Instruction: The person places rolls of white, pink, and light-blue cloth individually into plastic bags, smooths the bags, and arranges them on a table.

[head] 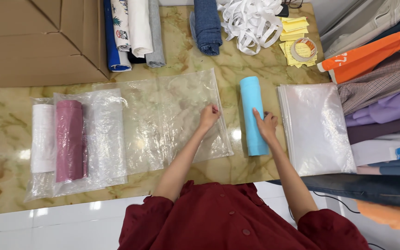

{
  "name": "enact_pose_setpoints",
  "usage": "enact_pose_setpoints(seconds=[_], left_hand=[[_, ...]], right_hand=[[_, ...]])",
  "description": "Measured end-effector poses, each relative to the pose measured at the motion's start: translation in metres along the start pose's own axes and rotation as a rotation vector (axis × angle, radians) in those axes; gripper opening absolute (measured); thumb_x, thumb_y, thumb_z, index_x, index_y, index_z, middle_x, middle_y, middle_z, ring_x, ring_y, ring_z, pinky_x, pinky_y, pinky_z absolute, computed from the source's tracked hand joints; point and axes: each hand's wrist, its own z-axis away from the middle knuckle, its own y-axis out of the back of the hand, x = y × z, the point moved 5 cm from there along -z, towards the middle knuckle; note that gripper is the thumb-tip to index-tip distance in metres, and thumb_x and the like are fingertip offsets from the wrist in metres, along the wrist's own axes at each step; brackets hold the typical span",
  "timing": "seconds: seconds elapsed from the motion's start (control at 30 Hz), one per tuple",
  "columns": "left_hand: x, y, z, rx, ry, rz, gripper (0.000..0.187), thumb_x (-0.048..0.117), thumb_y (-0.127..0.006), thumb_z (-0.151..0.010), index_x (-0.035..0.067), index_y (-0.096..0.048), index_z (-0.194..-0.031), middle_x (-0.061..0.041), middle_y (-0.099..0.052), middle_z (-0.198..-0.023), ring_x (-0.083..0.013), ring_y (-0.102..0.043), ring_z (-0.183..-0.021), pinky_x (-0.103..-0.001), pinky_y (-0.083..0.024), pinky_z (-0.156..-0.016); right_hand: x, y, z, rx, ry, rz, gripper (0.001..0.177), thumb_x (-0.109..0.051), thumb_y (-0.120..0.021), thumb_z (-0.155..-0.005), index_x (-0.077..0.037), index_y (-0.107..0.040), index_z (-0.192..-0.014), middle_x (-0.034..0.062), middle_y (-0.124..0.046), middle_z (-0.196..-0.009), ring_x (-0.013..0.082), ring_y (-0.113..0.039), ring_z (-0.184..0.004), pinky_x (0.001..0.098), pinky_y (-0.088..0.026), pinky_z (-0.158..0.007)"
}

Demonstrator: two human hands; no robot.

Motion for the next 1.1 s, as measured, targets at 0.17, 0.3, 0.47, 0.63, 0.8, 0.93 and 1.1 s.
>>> enact_pose_setpoints(seconds=[0.17, 0.3, 0.47, 0.63, 0.8, 0.93, 1.1], left_hand=[[0.021, -0.009, 0.015, -0.009, 0.073, -0.368, 0.011, 0.019, -0.071, -0.080, 0.011, -0.068, -0.087, -0.009, -0.076, -0.081, -0.0338, -0.075, -0.089, -0.047, -0.060, -0.076], [0.045, 0.000, 0.035, 0.039, 0.083, -0.406, 0.012, 0.018, -0.067, -0.084, 0.008, -0.065, -0.088, -0.012, -0.075, -0.081, -0.0369, -0.074, -0.089, -0.049, -0.060, -0.076], [0.045, 0.005, 0.049, -0.008, 0.063, -0.348, 0.012, 0.019, -0.067, -0.086, 0.009, -0.064, -0.091, -0.012, -0.074, -0.084, -0.0365, -0.073, -0.091, -0.048, -0.058, -0.076], [0.027, 0.005, 0.052, -0.037, 0.053, -0.337, 0.012, 0.022, -0.067, -0.086, 0.011, -0.064, -0.090, -0.009, -0.073, -0.082, -0.0336, -0.073, -0.089, -0.046, -0.057, -0.075], [0.029, 0.012, 0.067, -0.072, 0.042, -0.312, 0.009, 0.018, -0.065, -0.087, 0.010, -0.064, -0.091, -0.011, -0.074, -0.083, -0.0337, -0.073, -0.087, -0.045, -0.056, -0.075], [0.021, 0.011, 0.069, -0.090, 0.035, -0.309, 0.009, 0.018, -0.065, -0.087, 0.010, -0.064, -0.092, -0.011, -0.075, -0.082, -0.0322, -0.073, -0.085, -0.044, -0.056, -0.073], [-0.002, 0.000, 0.055, -0.125, 0.016, -0.284, 0.008, 0.020, -0.066, -0.084, 0.013, -0.063, -0.087, -0.005, -0.073, -0.072, -0.0210, -0.074, -0.070, -0.040, -0.057, -0.069]], right_hand=[[-0.008, -0.001, -0.006, -0.088, -0.024, -0.055, 0.100, -0.082, -0.048, -0.093, 0.009, -0.046, -0.133, 0.0370, -0.045, -0.140, 0.0498, -0.040, -0.140, 0.0558, -0.031, -0.118], [-0.026, 0.003, 0.010, -0.131, -0.090, -0.106, 0.104, -0.083, -0.055, -0.087, 0.010, -0.047, -0.133, 0.0355, -0.054, -0.137, 0.0440, -0.050, -0.135, 0.0526, -0.039, -0.113], [-0.034, -0.002, 0.022, -0.145, -0.145, -0.143, 0.116, -0.086, -0.056, -0.083, 0.013, -0.045, -0.142, 0.0352, -0.043, -0.147, 0.0465, -0.038, -0.143, 0.0548, -0.035, -0.116], [-0.035, -0.010, 0.026, -0.069, -0.108, -0.179, 0.112, -0.075, -0.067, -0.083, 0.016, -0.042, -0.144, 0.0379, -0.034, -0.148, 0.0513, -0.034, -0.143, 0.0579, -0.032, -0.117], [-0.056, -0.023, 0.052, -0.102, -0.010, -0.112, 0.109, -0.069, -0.075, -0.080, 0.009, -0.031, -0.144, 0.0352, -0.051, -0.137, 0.0478, -0.052, -0.131, 0.0586, -0.047, -0.105], [-0.069, -0.020, 0.072, -0.110, -0.002, -0.069, 0.112, -0.066, -0.075, -0.079, 0.010, -0.027, -0.146, 0.0360, -0.050, -0.138, 0.0488, -0.052, -0.130, 0.0600, -0.046, -0.104], [-0.061, -0.013, 0.079, -0.218, -0.064, -0.078, 0.129, -0.073, -0.078, -0.069, 0.004, -0.024, -0.157, 0.0338, -0.042, -0.151, 0.0475, -0.043, -0.140, 0.0585, -0.040, -0.112]])
